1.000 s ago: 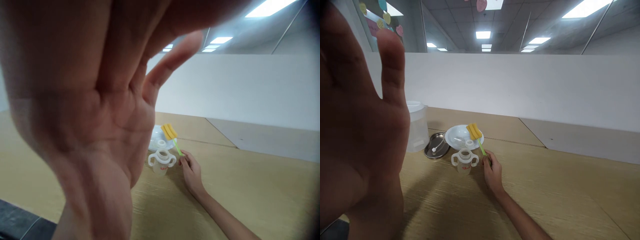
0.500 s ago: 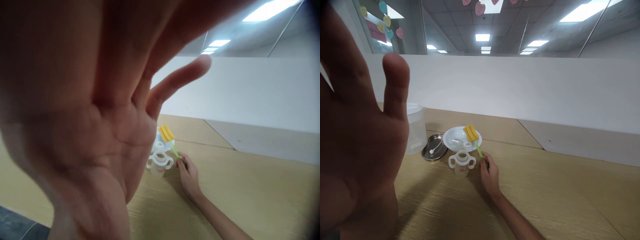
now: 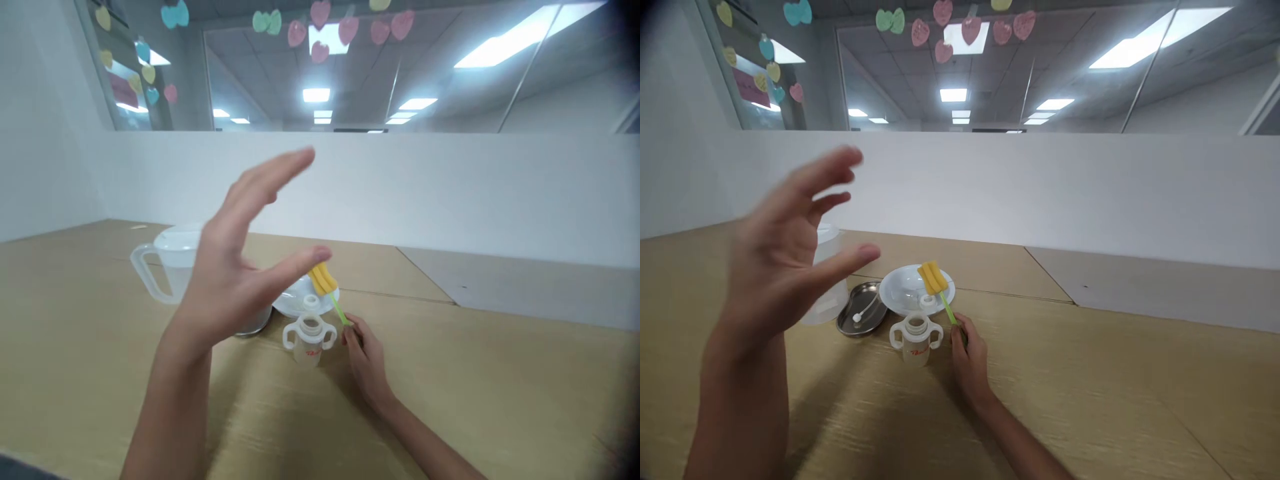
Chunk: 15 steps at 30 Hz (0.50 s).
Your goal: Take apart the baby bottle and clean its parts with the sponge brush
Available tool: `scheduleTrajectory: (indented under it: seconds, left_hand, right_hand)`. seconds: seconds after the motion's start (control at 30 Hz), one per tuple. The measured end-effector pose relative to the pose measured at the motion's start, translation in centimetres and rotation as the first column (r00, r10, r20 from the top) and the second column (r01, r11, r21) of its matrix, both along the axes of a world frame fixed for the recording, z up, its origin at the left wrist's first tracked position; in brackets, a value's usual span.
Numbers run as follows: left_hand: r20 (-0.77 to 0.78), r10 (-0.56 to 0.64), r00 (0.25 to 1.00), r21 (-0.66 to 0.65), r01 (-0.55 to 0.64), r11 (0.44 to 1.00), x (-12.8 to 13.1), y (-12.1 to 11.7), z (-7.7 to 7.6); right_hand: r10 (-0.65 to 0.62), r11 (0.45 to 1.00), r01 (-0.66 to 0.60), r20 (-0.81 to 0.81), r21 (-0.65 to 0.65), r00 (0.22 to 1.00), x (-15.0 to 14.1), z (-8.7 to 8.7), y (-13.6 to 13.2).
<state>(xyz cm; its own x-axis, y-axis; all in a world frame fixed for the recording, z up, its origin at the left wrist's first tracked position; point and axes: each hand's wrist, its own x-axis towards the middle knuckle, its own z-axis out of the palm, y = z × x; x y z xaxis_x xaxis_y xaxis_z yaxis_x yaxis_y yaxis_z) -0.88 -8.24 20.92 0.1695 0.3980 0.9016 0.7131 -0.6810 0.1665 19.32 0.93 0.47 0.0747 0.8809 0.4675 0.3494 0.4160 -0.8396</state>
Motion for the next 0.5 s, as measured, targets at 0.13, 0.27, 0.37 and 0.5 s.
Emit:
scheduleTrajectory:
  seconds: [0.13, 0.27, 0.37, 0.5]
  left_hand:
    - [-0.235, 0.119, 0.965, -0.223, -0.173, 0.959, -0.2, 4.4, -1.1]
    - [-0.546, 0.179, 0.818, -0.465, -0.474, 0.748, 0.2, 10.0, -5.0]
    - [-0.697, 0.089, 0.712, -0.565, -0.621, 0.544, 0.6, 12.9, -8.1]
    - [-0.693, 0.033, 0.72, -0.613, -0.613, 0.498, 0.5, 13.9, -9.6]
  right_hand:
    - [0.027, 0.999, -0.027, -0.007, -0.036, 1.0, 0.0, 0.1, -0.2]
    - [0.011, 0.999, -0.012, -0.019, -0.05, 1.0, 0.1, -0.1, 0.0]
    - [0.009, 0.999, -0.01, -0.025, -0.053, 1.0, 0.1, -0.4, 0.2]
    - [0.017, 1.0, -0.018, -0.037, -0.026, 0.999, 0.1, -0.7, 0.4]
